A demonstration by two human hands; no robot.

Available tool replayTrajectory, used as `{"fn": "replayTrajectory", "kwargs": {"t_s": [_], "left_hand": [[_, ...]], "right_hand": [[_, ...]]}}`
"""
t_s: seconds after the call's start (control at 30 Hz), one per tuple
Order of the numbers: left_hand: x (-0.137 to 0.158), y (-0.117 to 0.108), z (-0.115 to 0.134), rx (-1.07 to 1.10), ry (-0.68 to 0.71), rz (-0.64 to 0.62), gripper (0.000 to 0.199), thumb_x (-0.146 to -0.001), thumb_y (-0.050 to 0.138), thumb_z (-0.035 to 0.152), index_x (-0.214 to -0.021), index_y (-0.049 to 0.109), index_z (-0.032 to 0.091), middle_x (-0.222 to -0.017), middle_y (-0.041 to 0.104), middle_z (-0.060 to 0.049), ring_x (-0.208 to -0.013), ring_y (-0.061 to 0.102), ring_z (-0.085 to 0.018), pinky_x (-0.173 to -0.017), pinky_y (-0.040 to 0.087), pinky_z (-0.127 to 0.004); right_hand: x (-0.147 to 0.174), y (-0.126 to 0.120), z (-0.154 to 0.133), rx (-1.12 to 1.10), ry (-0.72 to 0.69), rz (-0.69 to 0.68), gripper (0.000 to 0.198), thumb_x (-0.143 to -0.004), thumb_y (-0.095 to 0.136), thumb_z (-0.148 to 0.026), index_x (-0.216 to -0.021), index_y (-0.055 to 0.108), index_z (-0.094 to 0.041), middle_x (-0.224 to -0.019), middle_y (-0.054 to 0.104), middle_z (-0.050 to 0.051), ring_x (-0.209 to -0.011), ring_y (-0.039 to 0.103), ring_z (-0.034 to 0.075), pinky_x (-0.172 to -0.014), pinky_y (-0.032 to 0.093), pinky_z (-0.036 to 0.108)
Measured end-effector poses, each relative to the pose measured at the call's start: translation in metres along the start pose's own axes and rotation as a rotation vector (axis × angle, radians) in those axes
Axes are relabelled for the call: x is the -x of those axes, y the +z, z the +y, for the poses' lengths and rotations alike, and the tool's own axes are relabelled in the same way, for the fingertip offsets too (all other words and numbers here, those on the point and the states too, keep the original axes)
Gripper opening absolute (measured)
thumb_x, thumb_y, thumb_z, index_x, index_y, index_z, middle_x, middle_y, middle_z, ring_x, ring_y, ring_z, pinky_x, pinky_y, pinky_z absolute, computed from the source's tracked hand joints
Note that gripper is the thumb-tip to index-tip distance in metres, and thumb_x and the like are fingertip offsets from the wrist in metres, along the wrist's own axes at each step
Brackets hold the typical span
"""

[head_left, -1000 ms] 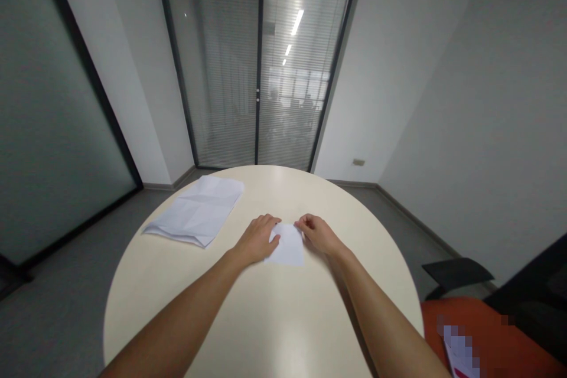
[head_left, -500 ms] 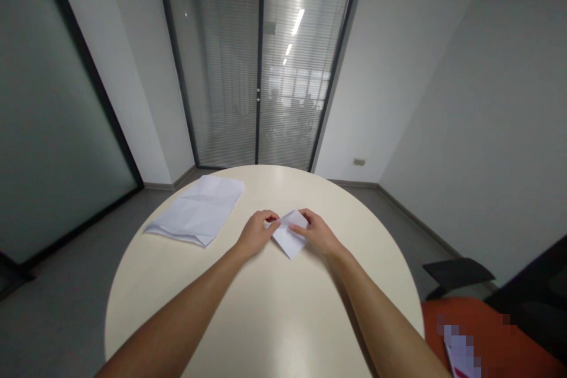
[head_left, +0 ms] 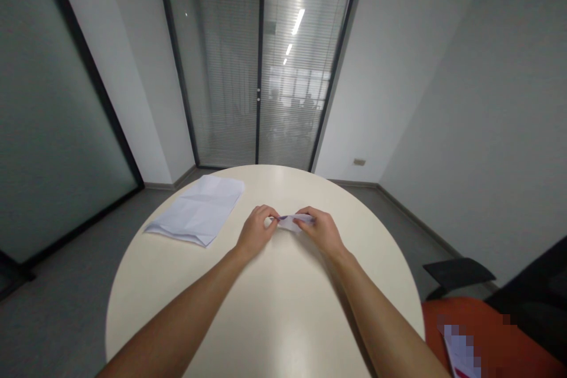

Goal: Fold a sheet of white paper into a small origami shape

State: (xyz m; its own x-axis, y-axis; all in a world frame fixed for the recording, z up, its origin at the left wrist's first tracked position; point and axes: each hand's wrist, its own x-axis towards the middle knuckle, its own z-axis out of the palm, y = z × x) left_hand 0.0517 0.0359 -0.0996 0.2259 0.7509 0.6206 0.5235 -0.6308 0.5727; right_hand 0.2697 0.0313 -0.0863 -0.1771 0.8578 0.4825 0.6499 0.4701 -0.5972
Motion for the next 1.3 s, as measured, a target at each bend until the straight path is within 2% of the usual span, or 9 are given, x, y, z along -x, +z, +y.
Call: {"fn": "replayTrajectory", "kwargs": {"t_s": [0.23,0.47,0.63,0.77,0.9,1.03,1.13,1.2,1.3], "left_hand": [[0.003,0.002,-0.012,-0.149,-0.067,-0.112,0.017,-0.085,0.058,0.009,-0.087,0.07,0.021,-0.093,0.072,-0.002,-0.097,0.062,-0.02,-0.09,0.047,-0.033],[0.003,-0.005,-0.025,-0.246,-0.121,-0.268,0.024,-0.083,0.061,0.01,-0.096,0.077,0.023,-0.101,0.076,-0.003,-0.1,0.067,-0.022,-0.093,0.049,-0.033],[0.001,-0.01,-0.035,-0.222,-0.099,-0.364,0.032,-0.084,0.057,0.008,-0.1,0.079,0.024,-0.108,0.077,-0.002,-0.105,0.068,-0.021,-0.097,0.05,-0.032],[0.001,-0.014,-0.032,-0.217,-0.089,-0.424,0.037,-0.087,0.049,0.009,-0.105,0.079,0.024,-0.114,0.075,-0.003,-0.112,0.066,-0.021,-0.102,0.048,-0.033],[0.005,-0.014,-0.027,-0.275,-0.027,-0.45,0.034,-0.089,0.056,0.021,-0.118,0.074,0.022,-0.124,0.071,-0.007,-0.121,0.06,-0.025,-0.107,0.045,-0.038],[0.009,-0.011,-0.029,-0.317,0.093,-0.514,0.037,-0.093,0.052,0.025,-0.126,0.069,0.023,-0.139,0.063,-0.006,-0.13,0.052,-0.027,-0.112,0.04,-0.045],[0.01,-0.01,-0.032,-0.345,0.127,-0.545,0.038,-0.096,0.048,0.026,-0.128,0.068,0.025,-0.145,0.057,-0.006,-0.134,0.048,-0.027,-0.114,0.038,-0.047],[0.011,-0.009,-0.034,-0.358,0.143,-0.556,0.039,-0.098,0.045,0.027,-0.131,0.065,0.025,-0.148,0.055,-0.006,-0.136,0.046,-0.027,-0.115,0.035,-0.048],[0.012,-0.007,-0.037,-0.37,0.159,-0.558,0.043,-0.098,0.042,0.024,-0.137,0.061,0.025,-0.149,0.053,-0.005,-0.138,0.044,-0.026,-0.117,0.032,-0.046]], "right_hand": [[0.001,0.001,0.002,0.245,-0.146,-0.105,0.011,-0.089,0.063,-0.02,-0.094,0.072,-0.023,-0.094,0.075,0.003,-0.087,0.067,0.02,-0.079,0.048,0.03],[0.003,0.008,0.005,0.255,-0.219,-0.322,0.032,-0.081,0.061,-0.008,-0.104,0.075,-0.026,-0.107,0.076,0.002,-0.098,0.068,0.021,-0.087,0.05,0.031],[0.006,0.013,0.005,0.228,-0.224,-0.447,0.038,-0.082,0.058,-0.011,-0.111,0.077,-0.027,-0.113,0.076,0.003,-0.104,0.069,0.022,-0.094,0.05,0.033],[0.009,0.011,0.0,0.194,-0.209,-0.457,0.036,-0.082,0.062,-0.018,-0.114,0.076,-0.027,-0.114,0.076,0.004,-0.103,0.069,0.023,-0.093,0.05,0.032],[0.01,0.006,-0.009,0.128,-0.211,-0.497,0.034,-0.084,0.068,-0.037,-0.114,0.076,-0.024,-0.112,0.076,0.006,-0.097,0.07,0.024,-0.088,0.051,0.033],[0.009,0.01,-0.008,0.083,-0.19,-0.435,0.034,-0.094,0.056,-0.035,-0.12,0.073,-0.023,-0.114,0.075,0.008,-0.098,0.069,0.023,-0.091,0.051,0.036],[0.009,0.017,0.002,0.066,-0.228,-0.392,0.043,-0.095,0.054,-0.033,-0.134,0.064,-0.021,-0.137,0.064,0.01,-0.127,0.057,0.027,-0.11,0.042,0.043],[0.01,0.022,0.007,0.086,-0.215,-0.465,0.052,-0.097,0.049,-0.036,-0.146,0.052,-0.017,-0.151,0.049,0.013,-0.141,0.044,0.029,-0.118,0.033,0.048],[0.014,0.025,0.007,0.189,-0.079,-0.605,0.063,-0.101,0.038,-0.042,-0.156,0.034,-0.012,-0.162,0.028,0.014,-0.152,0.02,0.032,-0.123,0.019,0.056]]}}
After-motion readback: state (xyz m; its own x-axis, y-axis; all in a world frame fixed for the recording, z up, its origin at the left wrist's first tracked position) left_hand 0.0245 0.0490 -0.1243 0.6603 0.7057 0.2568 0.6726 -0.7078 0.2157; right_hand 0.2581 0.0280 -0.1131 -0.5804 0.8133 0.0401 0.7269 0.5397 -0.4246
